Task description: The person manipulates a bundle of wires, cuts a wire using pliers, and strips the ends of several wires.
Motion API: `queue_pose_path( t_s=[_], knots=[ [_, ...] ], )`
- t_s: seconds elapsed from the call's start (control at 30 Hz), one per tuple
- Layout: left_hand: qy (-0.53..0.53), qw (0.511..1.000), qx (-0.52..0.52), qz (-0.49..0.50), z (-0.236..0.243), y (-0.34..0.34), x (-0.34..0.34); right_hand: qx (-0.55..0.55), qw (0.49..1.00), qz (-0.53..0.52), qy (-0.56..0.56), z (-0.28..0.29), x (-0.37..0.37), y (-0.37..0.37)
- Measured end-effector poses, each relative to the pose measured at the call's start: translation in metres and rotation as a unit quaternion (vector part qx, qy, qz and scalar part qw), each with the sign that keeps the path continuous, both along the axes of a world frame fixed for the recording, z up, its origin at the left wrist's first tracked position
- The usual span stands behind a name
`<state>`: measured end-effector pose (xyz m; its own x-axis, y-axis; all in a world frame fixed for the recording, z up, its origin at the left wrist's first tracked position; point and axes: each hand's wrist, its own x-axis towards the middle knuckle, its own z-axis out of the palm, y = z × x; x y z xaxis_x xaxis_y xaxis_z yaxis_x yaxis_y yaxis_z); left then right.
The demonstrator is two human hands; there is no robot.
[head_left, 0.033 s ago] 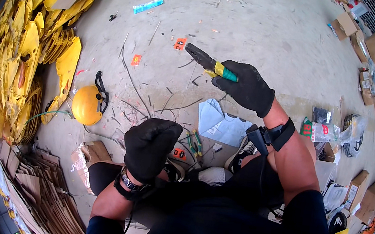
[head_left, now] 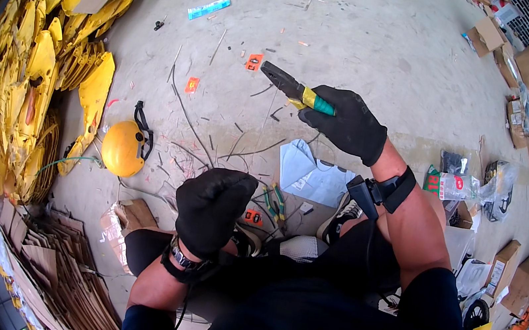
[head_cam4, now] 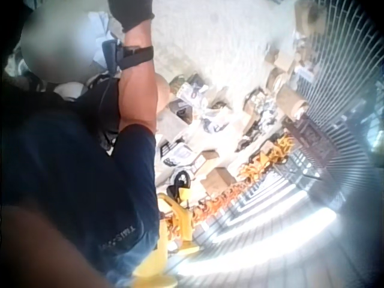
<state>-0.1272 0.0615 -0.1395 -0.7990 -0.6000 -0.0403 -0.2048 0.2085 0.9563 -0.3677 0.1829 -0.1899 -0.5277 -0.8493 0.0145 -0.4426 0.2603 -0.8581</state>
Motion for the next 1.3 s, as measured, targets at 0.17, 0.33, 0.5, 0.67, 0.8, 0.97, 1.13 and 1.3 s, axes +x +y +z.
queue_pose_path(
  t_s=[0.17,0.33,0.5,0.67,0.8,0.97,1.13,1.3],
  knots=[
    [-0.05,0.998,0.04,0.007,0.004,0.005,0.0,-0.003,0.999,-0.002,0.047,-0.008,-0.008,0.004],
    [0.004,0.994,-0.097,-0.043,0.003,0.005,0.007,-0.103,0.968,-0.134,-0.185,-0.006,-0.048,0.023],
    [-0.074,0.977,0.161,0.116,-0.002,-0.019,-0.006,-0.052,0.977,-0.139,-0.155,0.02,-0.051,0.035],
    [0.071,0.967,0.233,0.078,-0.019,-0.039,-0.02,-0.027,0.99,0.013,-0.136,0.002,-0.009,0.013],
    [0.09,0.975,0.2,0.04,-0.034,-0.045,-0.018,0.042,0.985,0.112,-0.126,0.004,0.031,0.007],
    [0.025,0.96,0.272,0.058,-0.023,-0.043,-0.021,0.068,0.982,0.147,-0.097,-0.007,0.056,0.007],
    [0.005,0.97,0.242,0.027,-0.02,-0.042,-0.022,0.05,0.987,0.146,-0.043,-0.014,0.057,0.007],
    [-0.004,0.973,0.232,0.017,-0.016,-0.042,-0.019,0.044,0.987,0.149,-0.046,-0.009,0.058,0.004]
  ],
)
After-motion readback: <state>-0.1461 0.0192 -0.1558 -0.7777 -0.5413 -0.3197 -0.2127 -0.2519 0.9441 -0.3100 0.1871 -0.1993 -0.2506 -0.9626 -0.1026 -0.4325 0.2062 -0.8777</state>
